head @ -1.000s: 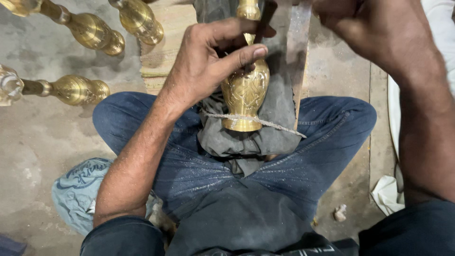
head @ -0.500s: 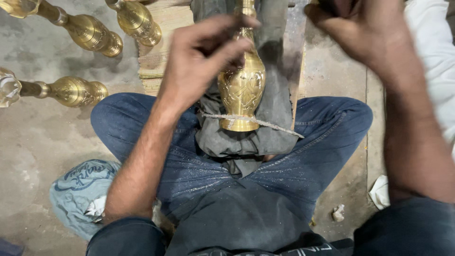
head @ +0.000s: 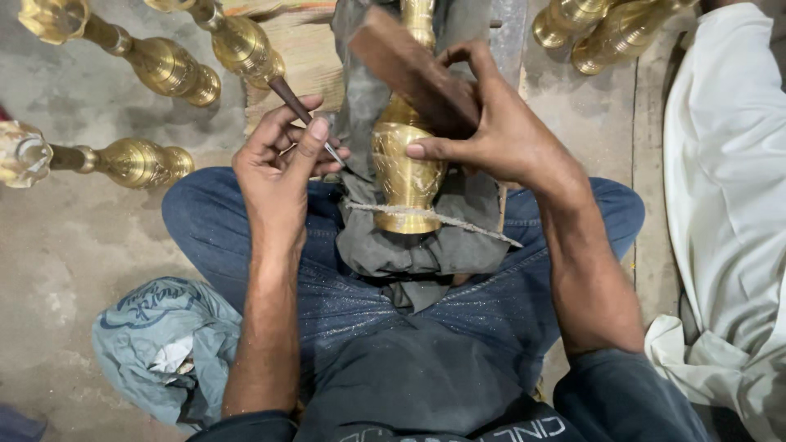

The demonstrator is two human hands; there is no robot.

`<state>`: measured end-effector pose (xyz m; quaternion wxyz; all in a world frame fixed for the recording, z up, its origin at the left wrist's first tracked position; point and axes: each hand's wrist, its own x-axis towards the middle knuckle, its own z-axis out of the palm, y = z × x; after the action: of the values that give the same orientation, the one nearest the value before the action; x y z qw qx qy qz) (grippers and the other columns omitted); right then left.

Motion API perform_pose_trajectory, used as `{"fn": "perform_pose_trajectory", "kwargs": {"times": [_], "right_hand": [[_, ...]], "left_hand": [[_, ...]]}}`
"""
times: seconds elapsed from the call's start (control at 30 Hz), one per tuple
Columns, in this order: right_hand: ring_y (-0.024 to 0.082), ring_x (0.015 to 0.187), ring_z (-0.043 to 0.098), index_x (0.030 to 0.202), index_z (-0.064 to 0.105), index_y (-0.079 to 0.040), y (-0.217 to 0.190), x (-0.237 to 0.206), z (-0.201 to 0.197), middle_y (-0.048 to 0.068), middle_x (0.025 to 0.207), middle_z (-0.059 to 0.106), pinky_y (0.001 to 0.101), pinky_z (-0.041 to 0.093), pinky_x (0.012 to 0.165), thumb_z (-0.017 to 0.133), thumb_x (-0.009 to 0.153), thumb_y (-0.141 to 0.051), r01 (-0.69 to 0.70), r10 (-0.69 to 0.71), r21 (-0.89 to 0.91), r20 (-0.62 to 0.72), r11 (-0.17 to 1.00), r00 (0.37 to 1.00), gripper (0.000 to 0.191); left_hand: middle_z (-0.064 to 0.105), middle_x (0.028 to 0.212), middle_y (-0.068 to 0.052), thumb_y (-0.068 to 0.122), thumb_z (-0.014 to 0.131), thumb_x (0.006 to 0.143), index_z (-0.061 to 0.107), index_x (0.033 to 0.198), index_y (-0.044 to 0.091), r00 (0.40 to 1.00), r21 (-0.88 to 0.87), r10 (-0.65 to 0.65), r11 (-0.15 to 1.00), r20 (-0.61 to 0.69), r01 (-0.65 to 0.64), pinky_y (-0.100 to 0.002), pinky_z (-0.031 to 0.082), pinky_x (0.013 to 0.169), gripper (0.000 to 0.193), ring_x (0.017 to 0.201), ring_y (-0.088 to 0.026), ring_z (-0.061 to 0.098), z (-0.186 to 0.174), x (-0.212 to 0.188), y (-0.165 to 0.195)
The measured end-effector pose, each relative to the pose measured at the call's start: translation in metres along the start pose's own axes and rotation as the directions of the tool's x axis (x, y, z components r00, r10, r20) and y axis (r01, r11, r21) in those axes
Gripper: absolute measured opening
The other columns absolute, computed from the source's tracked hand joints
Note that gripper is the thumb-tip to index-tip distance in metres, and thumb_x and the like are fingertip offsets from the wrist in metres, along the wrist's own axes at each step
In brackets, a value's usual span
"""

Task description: The person sits cross-legged on the floor with a brass vase held against a cloth pad on their lap. They hold a chisel against the vase surface and strike it with a wooden mallet, engraving decorative patterns, repositioning the chisel and rotating the vase to work different areas.

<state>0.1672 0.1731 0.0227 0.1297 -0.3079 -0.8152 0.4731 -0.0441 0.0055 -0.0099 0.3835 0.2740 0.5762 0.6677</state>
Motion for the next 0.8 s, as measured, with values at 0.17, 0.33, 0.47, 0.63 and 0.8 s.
{"fn": "perform_pose_trajectory", "kwargs": {"times": [0.17,0.33,0.47,0.63,0.8], "right_hand": [[0.022,0.069,0.066,0.15,0.035,-0.007,0.006,0.002,-0.01,0.017,0.119,0.066,0.0377,0.056,0.055,0.09,0.076,-0.038,-0.15,0.087,0.374,0.18,0.915,0.98,0.097],[0.02,0.066,0.067,0.146,0.045,-0.006,0.004,-0.009,-0.016,0.017,0.107,0.071,0.0351,0.057,0.055,0.083,0.085,-0.036,-0.164,0.171,0.237,-0.01,0.958,0.985,0.077],[0.023,0.073,0.069,0.139,0.055,-0.004,0.007,-0.015,-0.025,0.02,0.099,0.071,0.0394,0.056,0.061,0.08,0.093,-0.036,-0.248,0.27,0.139,-0.165,0.959,0.949,0.062],[0.035,0.102,0.069,0.134,0.054,0.007,0.027,-0.012,-0.046,0.027,0.112,0.07,0.0479,0.056,0.078,0.086,0.088,-0.017,0.168,-0.275,-0.362,-0.269,0.917,0.923,0.061],[0.033,0.103,0.071,0.133,0.061,0.002,0.044,0.008,-0.068,0.023,0.118,0.069,0.0429,0.06,0.083,0.085,0.098,-0.016,0.266,-0.372,-0.446,-0.168,0.855,0.913,0.046]], "left_hand": [[0.075,0.095,-0.006,0.014,0.074,0.105,0.067,0.135,0.001,0.984,0.12,0.134,0.982,0.116,-0.148,-0.026,0.066,0.076,0.033,0.086,-0.014,0.077,0.026,0.001,0.019],[0.077,0.092,-0.007,0.016,0.076,0.103,0.065,0.134,0.002,0.945,0.323,0.265,0.892,0.192,-0.315,-0.026,0.067,0.071,0.036,0.082,-0.012,0.077,0.061,0.009,0.031],[0.079,0.09,-0.005,0.018,0.077,0.104,0.068,0.131,0.006,0.907,0.494,0.316,0.763,0.279,-0.418,-0.024,0.065,0.07,0.031,0.08,-0.011,0.079,0.077,0.014,0.037],[0.077,0.08,-0.003,0.02,0.077,0.102,0.071,0.123,0.008,0.945,0.541,0.2,0.78,0.259,-0.313,-0.022,0.063,0.06,0.026,0.073,-0.009,0.078,0.081,0.021,0.048],[0.075,0.074,-0.001,0.02,0.077,0.1,0.071,0.123,0.009,0.935,0.578,0.195,0.742,0.297,-0.339,-0.022,0.059,0.055,0.026,0.066,-0.007,0.076,0.082,0.025,0.054]]}}
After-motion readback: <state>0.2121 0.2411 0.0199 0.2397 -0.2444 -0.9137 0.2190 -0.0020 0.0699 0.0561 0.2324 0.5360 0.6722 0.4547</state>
